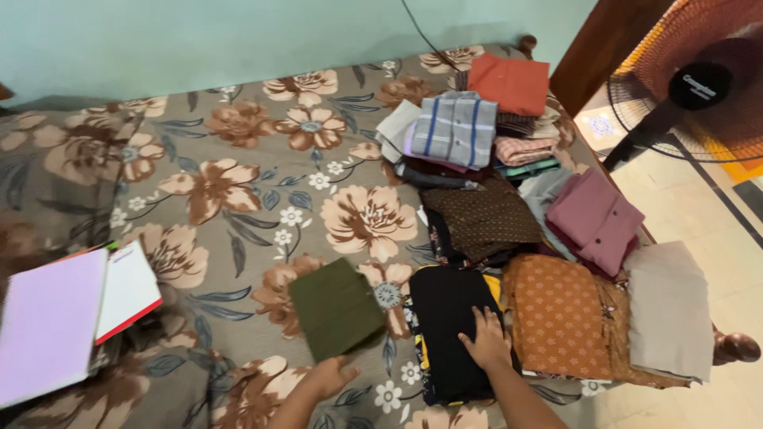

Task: The person moves stacks of books and notebooks from a metal shelf to a bed, then folds a light-colored cloth and places it on the shelf. They also pick up and stack folded clothes on the bed before placing them on the shelf.

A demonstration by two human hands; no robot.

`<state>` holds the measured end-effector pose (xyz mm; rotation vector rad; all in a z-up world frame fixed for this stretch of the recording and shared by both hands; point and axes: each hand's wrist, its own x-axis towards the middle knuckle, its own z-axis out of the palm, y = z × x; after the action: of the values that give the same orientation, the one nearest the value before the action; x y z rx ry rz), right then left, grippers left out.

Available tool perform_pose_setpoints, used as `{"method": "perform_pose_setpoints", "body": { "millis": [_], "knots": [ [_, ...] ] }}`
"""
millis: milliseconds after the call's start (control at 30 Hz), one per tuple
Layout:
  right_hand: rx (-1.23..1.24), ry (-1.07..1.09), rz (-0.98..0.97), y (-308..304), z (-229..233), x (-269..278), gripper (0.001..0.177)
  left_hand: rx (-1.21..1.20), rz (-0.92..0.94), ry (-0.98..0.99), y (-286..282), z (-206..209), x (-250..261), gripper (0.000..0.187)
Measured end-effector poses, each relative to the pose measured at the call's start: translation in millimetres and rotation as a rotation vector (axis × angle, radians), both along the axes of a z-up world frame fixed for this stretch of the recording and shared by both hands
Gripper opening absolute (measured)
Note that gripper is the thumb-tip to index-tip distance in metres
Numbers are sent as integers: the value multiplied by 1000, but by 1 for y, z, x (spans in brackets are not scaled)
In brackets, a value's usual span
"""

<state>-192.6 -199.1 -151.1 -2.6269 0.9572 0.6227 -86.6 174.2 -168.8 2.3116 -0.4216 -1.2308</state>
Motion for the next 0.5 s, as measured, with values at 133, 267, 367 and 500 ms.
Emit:
{"method": "perform_pose_setpoints", "body": {
  "millis": [133,267,367,500],
  "knots": [
    [93,-205,-206,-34,0,-1,99,-112,53,26,-33,-10,-2,64],
    [-7,-103,-258,-50,0,4,95,-205,220,89,-76,-14,0,60],
    [-129,-101,-190,-49,4,7,90,-245,331,161,-111,-20,-9,58],
    [-198,-185,-70,-40,2,-8,75,-519,438,214,-160,-39,-24,55]
  ]
}}
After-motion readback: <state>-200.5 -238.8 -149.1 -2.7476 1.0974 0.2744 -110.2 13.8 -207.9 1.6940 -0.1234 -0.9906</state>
